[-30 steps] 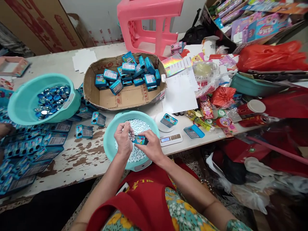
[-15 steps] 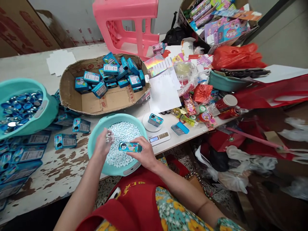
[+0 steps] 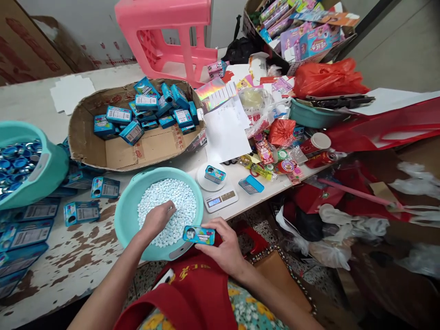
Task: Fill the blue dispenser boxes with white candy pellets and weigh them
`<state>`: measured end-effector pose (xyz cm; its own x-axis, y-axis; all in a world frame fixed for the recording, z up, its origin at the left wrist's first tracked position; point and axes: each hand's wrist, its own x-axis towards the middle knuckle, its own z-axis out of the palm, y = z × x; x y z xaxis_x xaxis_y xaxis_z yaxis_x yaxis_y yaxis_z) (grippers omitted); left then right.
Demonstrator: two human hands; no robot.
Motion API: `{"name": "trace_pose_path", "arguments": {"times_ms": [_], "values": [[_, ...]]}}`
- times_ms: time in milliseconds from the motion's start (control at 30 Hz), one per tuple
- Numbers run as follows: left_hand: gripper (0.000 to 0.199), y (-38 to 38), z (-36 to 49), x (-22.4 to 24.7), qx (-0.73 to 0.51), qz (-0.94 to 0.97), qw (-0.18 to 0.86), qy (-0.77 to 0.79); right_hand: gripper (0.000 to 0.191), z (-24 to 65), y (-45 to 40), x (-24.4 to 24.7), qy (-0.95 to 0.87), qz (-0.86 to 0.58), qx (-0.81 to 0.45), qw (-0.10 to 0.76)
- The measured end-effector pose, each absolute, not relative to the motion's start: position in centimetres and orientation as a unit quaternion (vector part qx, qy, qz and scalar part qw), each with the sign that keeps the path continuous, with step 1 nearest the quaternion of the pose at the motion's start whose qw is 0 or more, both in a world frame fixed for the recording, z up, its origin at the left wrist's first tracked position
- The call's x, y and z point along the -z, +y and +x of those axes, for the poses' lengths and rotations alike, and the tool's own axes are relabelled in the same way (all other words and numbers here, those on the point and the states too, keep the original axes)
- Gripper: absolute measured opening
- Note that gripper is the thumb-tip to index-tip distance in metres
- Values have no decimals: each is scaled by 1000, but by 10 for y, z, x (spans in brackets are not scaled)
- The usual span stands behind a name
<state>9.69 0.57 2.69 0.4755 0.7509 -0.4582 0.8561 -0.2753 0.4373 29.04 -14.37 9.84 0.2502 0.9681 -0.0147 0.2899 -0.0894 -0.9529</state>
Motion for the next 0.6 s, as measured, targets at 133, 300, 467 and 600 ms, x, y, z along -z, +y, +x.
{"name": "trace_pose_path", "arguments": {"times_ms": [133, 300, 467, 600], "values": [[19, 9, 95, -24, 140, 815, 283, 486, 35, 308, -155, -94, -447, -685, -345, 461], [22, 19, 100, -36, 106, 830, 244, 491, 32, 332, -162, -85, -404, -723, -315, 464], [34, 49, 172, -43, -112, 848, 300, 422, 31, 355, -159, -75, -385, -747, -281, 464], [44, 78, 251, -27, -158, 856, 367, 330, 29, 373, -146, -68, -382, -755, -254, 468]]}}
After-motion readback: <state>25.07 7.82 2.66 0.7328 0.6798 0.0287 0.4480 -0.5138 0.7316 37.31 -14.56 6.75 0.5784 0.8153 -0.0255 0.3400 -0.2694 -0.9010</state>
